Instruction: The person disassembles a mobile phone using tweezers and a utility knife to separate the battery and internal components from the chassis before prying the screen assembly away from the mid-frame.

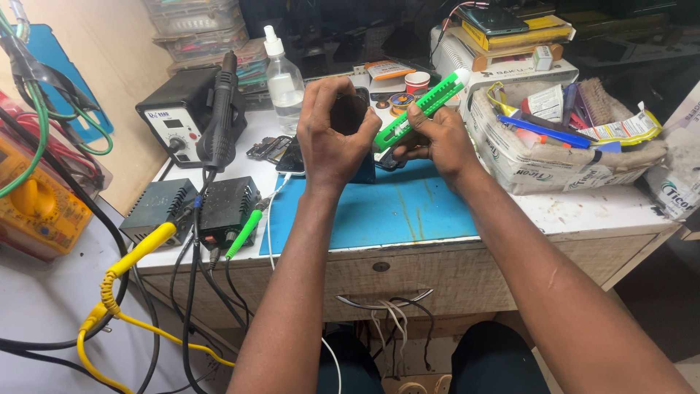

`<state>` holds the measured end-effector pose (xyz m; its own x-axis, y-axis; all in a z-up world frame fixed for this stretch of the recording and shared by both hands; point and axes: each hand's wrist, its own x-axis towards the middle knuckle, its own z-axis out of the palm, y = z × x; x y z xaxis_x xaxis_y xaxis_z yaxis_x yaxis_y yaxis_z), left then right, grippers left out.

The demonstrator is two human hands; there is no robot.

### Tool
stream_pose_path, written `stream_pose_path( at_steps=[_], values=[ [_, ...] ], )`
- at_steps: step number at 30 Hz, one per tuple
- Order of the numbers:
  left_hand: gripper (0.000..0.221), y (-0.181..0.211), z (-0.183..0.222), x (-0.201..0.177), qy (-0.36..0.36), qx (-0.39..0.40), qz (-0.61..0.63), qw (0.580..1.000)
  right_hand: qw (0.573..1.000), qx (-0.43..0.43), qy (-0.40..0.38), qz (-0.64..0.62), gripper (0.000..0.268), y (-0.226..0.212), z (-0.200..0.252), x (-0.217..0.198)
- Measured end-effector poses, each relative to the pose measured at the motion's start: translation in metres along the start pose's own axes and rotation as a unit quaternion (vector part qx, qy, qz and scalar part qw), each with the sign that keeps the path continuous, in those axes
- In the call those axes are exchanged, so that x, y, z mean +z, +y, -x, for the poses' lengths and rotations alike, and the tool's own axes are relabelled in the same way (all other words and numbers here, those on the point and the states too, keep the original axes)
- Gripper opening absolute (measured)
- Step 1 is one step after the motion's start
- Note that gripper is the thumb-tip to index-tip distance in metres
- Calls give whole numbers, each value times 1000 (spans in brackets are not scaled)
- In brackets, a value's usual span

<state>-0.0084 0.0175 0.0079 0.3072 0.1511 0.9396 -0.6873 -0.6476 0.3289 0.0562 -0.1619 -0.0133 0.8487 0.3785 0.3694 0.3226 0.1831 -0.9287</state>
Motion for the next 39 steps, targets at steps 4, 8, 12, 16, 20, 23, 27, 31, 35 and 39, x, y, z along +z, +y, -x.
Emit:
stream_pose_path(
  at_steps=[4,8,12,16,20,23,27,31,35,39],
  values=[
    [36,-1,1,0,-2,5,-7,1000,1000,14,-3,-14,45,1,-1,-1],
    [38,1,2,0,6,9,-9,1000,1000,14,4,-2,43,0,1,-2],
    [36,3,0,4,14,-11,-8,1000,994,-81,15,66,38,4,7,-1],
    [39,2,7,7,47,24,-33,998,988,-135,-30,69,39,16,16,-1],
    [40,0,8,7,58,36,-38,997,994,-93,-19,59,40,16,10,-4],
    [39,-1,8,8,55,31,-37,997,999,-21,-6,46,43,13,8,-3],
    [38,-1,8,8,52,29,-26,998,999,32,5,32,45,10,6,-3],
    [37,-2,9,8,48,36,-35,998,998,56,-8,24,46,10,4,-4],
    [37,-2,8,8,45,36,-47,997,997,77,-12,14,46,10,2,-5],
    [38,-4,9,10,52,41,-53,996,995,96,-3,9,46,11,2,-6]
  ],
)
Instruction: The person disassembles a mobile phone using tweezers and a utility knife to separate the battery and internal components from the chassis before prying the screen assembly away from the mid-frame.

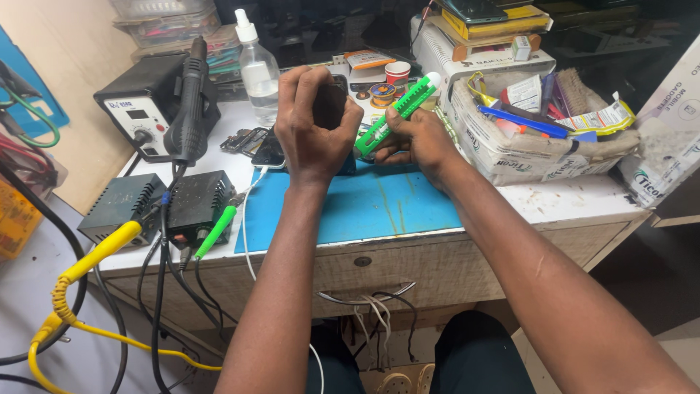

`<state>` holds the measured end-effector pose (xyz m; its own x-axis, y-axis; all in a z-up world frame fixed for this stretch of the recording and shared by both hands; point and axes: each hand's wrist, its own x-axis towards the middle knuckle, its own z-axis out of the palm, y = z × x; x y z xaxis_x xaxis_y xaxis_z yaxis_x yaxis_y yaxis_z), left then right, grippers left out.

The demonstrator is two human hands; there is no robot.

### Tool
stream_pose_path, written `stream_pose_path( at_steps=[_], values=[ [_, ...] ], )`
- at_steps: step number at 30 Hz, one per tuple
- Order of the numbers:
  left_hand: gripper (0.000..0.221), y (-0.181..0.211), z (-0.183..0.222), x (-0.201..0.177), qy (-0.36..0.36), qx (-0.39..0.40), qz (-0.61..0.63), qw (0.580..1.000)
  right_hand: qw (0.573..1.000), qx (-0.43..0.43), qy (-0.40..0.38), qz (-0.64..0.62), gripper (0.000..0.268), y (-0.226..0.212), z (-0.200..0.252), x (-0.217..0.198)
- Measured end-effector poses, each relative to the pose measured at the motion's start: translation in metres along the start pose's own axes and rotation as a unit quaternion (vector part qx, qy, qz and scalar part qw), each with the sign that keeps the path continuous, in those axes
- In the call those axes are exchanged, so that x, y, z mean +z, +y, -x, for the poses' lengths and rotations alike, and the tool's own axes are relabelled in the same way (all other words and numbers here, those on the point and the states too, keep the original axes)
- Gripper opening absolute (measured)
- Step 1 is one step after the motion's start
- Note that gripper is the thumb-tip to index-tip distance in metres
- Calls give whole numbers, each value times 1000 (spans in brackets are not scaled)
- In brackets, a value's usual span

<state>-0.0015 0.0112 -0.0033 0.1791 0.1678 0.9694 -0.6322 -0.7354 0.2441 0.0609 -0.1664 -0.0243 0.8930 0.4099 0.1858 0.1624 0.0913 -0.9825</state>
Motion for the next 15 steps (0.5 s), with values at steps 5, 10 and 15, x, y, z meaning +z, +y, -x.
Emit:
stream_pose_path(
  at_steps=[5,10,15],
  values=[
    [42,-2,4,1,-1,15,-17,1000,1000,-5,-3,1,47,0,-1,0],
    [45,-1,6,0,-10,17,-35,999,998,-55,-2,21,46,-1,2,-3],
    [44,3,8,0,0,8,-45,999,978,-188,79,-50,41,-4,6,-9]
  ],
)
